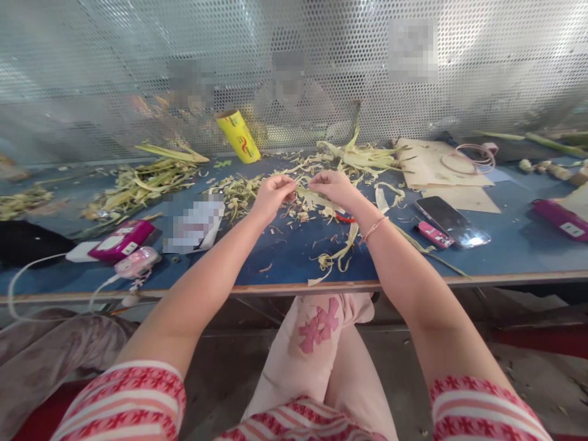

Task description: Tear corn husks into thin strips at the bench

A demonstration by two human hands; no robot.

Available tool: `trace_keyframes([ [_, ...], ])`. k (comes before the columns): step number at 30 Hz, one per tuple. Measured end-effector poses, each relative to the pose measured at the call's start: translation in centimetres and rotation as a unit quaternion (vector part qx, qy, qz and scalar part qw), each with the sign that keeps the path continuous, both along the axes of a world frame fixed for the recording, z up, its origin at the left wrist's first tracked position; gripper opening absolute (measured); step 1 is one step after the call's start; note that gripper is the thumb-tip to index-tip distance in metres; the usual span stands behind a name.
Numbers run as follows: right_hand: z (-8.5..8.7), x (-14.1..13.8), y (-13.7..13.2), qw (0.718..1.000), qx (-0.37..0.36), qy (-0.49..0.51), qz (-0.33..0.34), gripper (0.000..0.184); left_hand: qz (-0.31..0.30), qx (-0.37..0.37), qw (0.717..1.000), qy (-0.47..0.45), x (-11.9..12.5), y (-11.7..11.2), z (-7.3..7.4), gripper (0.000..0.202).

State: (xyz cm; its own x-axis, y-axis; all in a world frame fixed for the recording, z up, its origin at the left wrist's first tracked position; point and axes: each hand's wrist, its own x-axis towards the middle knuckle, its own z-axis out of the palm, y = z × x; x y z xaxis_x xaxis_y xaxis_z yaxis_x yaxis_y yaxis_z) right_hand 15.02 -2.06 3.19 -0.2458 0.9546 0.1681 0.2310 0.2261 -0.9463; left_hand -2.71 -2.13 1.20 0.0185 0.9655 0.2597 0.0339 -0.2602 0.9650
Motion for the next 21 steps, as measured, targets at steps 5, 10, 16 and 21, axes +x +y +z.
trace_keyframes([
  [5,0.6,0.6,-0.3,0.998,-0.043,0.049,0.014,0.007,-0.016,0.020,0.999,0.027,-0.3,0.0,0.0,0.010],
  [10,1.1,1.2,-0.5,0.978,-0.107,0.158,0.088,0.008,-0.053,0.016,0.998,0.039,-0.4,-0.1,0.0,0.011],
  [16,1.1,1.5,-0.4,0.960,-0.118,0.209,0.142,0.012,-0.083,0.034,0.994,0.055,-0.1,-0.3,0.1,0.008],
  [21,0.7,0.8,-0.3,0.971,-0.065,0.196,0.124,0.024,-0.094,0.028,0.992,0.079,0.0,-0.6,0.1,0.011],
])
